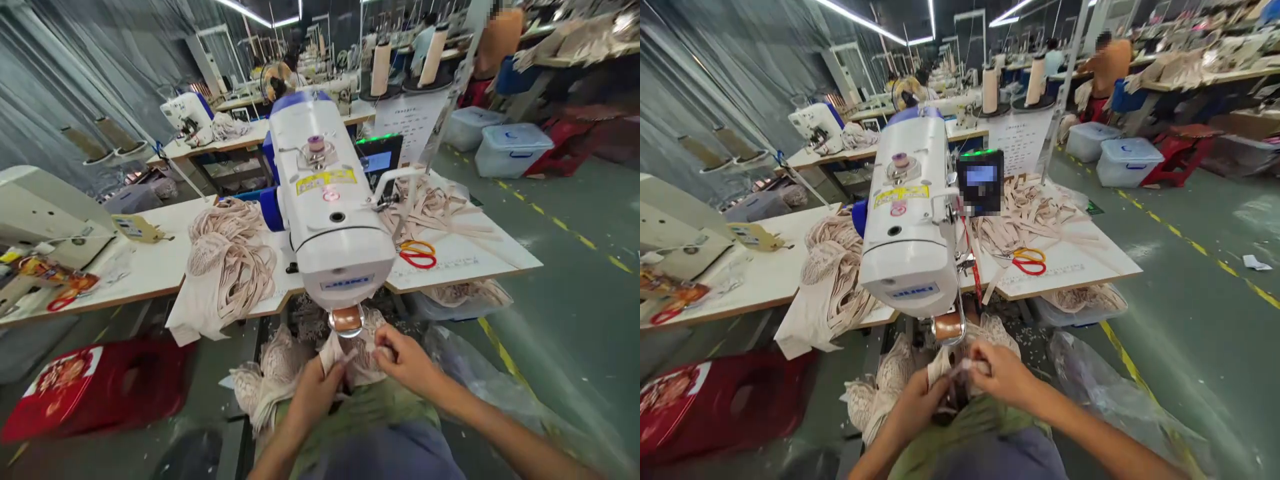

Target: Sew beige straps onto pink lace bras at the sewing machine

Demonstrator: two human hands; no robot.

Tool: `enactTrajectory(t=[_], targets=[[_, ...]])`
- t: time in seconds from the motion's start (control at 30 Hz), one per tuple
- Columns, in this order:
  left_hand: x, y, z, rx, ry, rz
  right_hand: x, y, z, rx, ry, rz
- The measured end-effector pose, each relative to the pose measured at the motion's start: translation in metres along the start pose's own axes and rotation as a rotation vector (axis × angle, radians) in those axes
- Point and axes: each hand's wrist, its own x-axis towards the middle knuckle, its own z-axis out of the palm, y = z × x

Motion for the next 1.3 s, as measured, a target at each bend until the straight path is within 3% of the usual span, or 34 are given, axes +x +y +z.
enactTrajectory(t=[0.07, 0.13, 0.33, 0.5, 0.7, 0.8, 0.97, 1.1, 1.3], targets=[[0.001, 0.007, -0.001, -0.035, 0.049, -0.021, -0.002, 0.007, 0.000, -0.038, 0.147, 0.059], [0.005, 0.008, 0.000, -0.085, 0.093, -0.036, -0.007, 0.013, 0.004, -0.099, 0.231, 0.026], [0.008, -0.004, 0.012, -0.281, 0.158, -0.035, -0.011, -0.001, 0.029, -0.110, 0.233, -0.241], [0.006, -0.002, 0.015, -0.282, 0.191, -0.003, 0.002, -0.018, 0.036, -0.154, 0.280, -0.254], [0.005, 0.003, 0.017, -0.154, 0.236, 0.011, 0.005, -0.013, 0.036, -0.177, 0.290, -0.242], [0.003, 0.000, 0.017, -0.067, 0.237, 0.042, 0.005, -0.010, 0.032, -0.157, 0.246, -0.207], [-0.003, -0.004, 0.015, 0.100, 0.207, 0.122, 0.008, -0.011, 0.018, -0.065, 0.030, -0.063], [-0.006, -0.006, 0.014, 0.119, 0.188, 0.210, 0.010, -0.018, 0.009, 0.059, -0.084, -0.030], [-0.003, -0.002, 0.012, 0.034, 0.136, 0.124, 0.008, -0.015, 0.008, 0.123, -0.173, -0.048]])
